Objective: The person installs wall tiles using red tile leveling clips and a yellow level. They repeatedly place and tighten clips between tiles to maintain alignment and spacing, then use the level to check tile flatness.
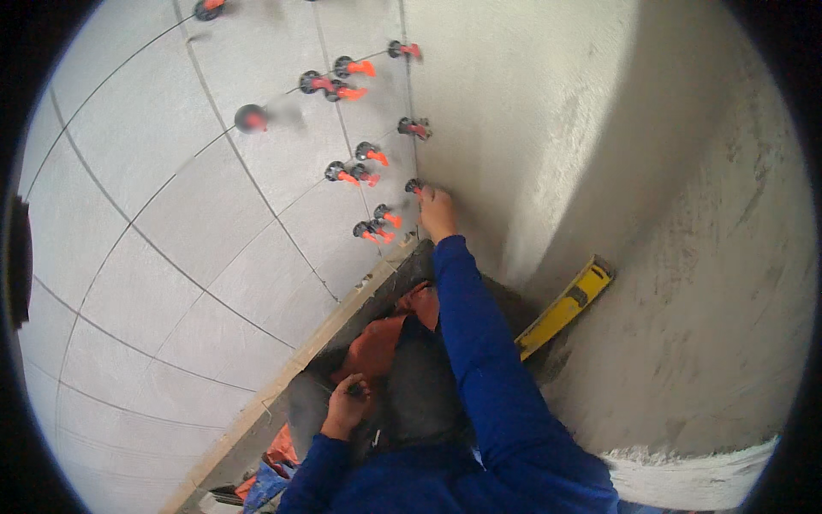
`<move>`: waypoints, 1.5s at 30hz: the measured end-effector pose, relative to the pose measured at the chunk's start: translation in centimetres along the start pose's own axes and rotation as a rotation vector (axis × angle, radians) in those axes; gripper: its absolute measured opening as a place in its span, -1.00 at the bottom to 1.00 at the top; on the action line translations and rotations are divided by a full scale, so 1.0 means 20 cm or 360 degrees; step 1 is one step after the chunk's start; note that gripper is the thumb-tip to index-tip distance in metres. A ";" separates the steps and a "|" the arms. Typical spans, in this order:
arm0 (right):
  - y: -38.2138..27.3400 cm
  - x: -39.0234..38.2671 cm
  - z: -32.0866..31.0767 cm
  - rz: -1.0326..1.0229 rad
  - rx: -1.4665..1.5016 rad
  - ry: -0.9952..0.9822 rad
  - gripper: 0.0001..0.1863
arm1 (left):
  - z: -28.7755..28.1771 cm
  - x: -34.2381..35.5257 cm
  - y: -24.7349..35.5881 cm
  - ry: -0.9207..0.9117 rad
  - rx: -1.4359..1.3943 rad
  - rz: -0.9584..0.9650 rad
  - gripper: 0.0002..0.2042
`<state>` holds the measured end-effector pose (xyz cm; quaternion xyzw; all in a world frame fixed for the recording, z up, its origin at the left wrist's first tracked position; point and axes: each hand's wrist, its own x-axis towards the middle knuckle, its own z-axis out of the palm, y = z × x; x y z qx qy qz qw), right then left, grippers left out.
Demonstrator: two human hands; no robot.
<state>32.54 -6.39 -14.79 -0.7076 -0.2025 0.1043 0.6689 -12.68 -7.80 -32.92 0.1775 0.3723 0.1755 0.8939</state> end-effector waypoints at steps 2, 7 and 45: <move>0.02 0.04 0.00 -0.0138 -0.0087 0.0002 -0.50 | 0.00 0.00 0.00 -0.0011 -0.0051 -0.0021 -0.81; 0.00 0.05 0.01 0.0002 0.0000 -0.0033 -0.55 | 0.00 -0.01 0.00 0.0065 0.0028 0.0009 -0.81; -0.05 0.01 0.12 -0.0620 -0.0603 0.0465 -0.71 | 0.03 -0.01 0.01 0.0127 0.0196 0.0029 -0.79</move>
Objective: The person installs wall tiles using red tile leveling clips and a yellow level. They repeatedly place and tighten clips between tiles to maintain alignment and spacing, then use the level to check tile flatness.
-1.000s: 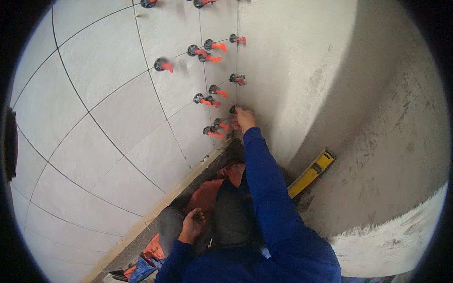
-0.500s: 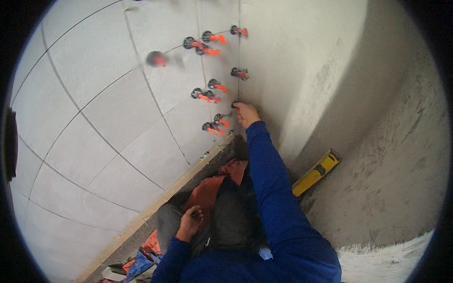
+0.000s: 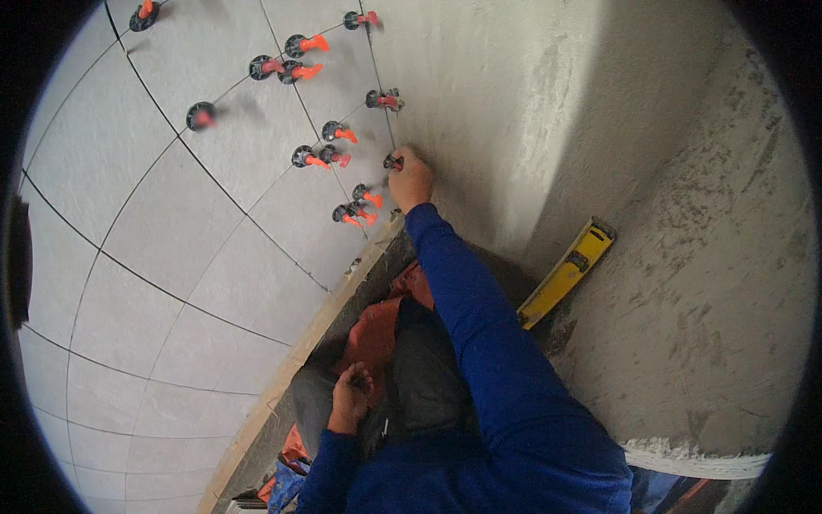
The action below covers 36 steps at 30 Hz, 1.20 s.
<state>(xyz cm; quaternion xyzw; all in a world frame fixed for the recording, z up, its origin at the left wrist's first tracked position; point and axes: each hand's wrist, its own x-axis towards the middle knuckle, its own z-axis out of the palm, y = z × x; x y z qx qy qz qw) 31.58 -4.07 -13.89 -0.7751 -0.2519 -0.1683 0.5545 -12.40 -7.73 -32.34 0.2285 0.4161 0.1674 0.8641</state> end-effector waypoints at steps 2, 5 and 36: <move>-0.02 -0.03 -0.01 -0.0239 -0.0192 0.0086 -0.77 | 0.01 0.00 0.00 0.0010 0.0000 0.0002 -0.79; -0.03 -0.06 -0.03 -0.0334 -0.0211 0.0162 -0.80 | 0.00 -0.01 0.00 -0.0004 -0.0018 -0.0006 -0.78; 0.02 0.00 -0.14 0.0797 0.1137 -0.0630 -0.60 | -0.03 -0.03 0.01 -0.0019 0.0080 0.0014 -0.79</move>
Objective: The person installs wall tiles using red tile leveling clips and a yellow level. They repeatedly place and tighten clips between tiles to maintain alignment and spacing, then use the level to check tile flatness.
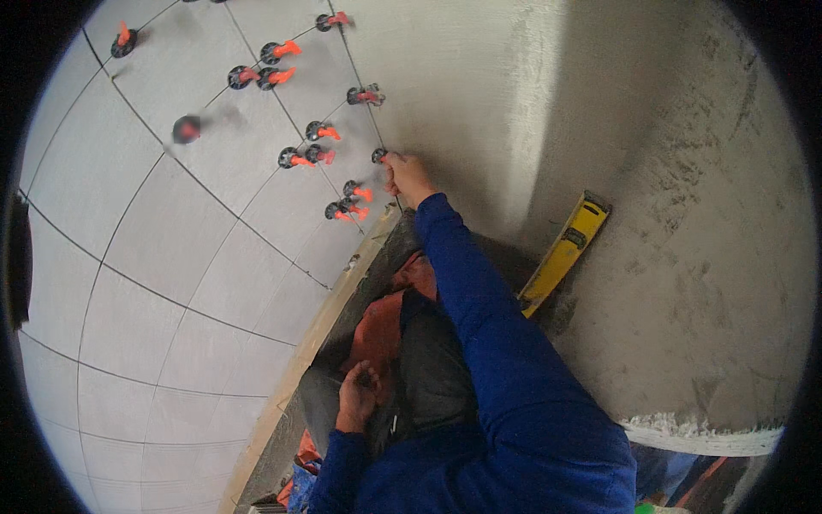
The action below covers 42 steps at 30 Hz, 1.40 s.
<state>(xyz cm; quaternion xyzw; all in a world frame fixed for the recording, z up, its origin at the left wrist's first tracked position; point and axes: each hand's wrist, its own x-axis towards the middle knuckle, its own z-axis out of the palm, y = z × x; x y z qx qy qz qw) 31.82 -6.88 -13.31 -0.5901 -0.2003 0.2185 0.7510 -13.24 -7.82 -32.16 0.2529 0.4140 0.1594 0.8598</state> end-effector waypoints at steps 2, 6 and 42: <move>0.00 0.00 0.00 0.0061 -0.0078 0.0060 -0.63 | -0.01 -0.01 0.00 -0.0008 -0.0053 -0.0001 -0.78; 0.01 0.00 0.02 0.0019 0.0172 0.0013 -0.67 | -0.02 0.00 0.00 -0.0053 -0.0110 0.0009 -0.77; -0.04 0.05 -0.01 -0.0005 -0.0044 0.0053 -0.86 | 0.03 0.01 -0.01 -0.0017 0.0030 -0.0026 -0.76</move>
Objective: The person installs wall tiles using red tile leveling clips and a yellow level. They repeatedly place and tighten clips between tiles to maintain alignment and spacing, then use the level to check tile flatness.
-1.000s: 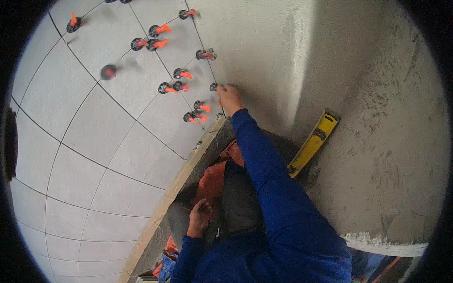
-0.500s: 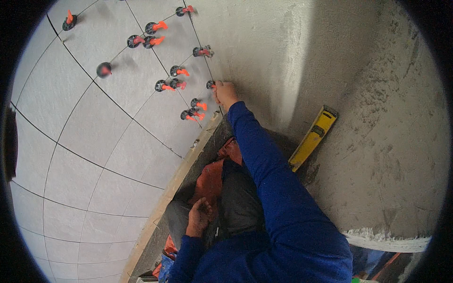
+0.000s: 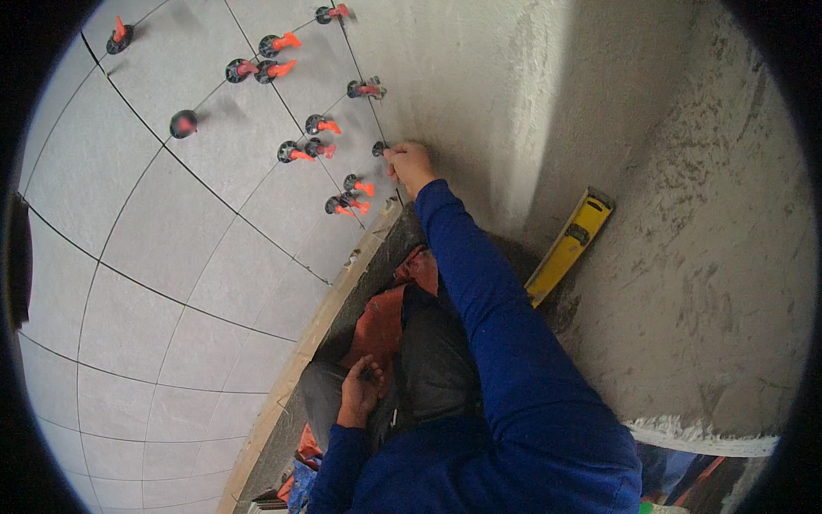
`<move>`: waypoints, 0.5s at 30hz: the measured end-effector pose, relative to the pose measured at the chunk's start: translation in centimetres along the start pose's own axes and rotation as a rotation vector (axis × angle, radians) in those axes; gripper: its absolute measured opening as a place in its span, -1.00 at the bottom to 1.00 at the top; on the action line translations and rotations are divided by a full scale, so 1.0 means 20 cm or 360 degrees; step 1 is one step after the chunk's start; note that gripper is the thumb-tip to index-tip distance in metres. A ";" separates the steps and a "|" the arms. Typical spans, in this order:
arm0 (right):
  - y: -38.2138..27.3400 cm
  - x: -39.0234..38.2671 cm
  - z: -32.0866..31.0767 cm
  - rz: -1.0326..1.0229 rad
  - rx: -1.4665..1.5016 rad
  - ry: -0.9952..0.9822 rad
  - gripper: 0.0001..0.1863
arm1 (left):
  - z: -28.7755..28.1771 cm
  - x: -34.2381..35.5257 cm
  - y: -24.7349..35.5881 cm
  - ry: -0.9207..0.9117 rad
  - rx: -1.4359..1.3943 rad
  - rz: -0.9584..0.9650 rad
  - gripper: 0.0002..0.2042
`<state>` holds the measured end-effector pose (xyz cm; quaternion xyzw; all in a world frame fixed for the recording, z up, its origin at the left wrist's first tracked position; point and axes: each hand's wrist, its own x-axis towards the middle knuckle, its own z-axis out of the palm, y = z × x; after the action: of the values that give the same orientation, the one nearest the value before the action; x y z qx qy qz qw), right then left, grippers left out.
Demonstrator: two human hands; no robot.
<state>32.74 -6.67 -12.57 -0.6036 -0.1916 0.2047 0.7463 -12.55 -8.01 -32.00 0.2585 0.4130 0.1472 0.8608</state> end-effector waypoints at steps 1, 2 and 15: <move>-0.01 -0.01 0.00 -0.0027 -0.0030 -0.0013 -0.86 | 0.00 0.00 0.00 0.0013 0.0003 -0.0001 -0.76; -0.02 -0.01 0.00 -0.0031 -0.0076 -0.0007 -0.86 | 0.00 0.00 0.00 -0.0005 -0.0006 -0.0001 -0.76; 0.03 0.04 -0.01 -0.0417 -0.0679 0.0067 -0.78 | -0.01 0.00 0.01 0.0017 -0.0047 -0.0006 -0.77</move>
<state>33.54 -6.32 -13.19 -0.7218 -0.2913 0.0486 0.6260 -12.63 -7.80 -32.04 0.2441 0.4158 0.1532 0.8626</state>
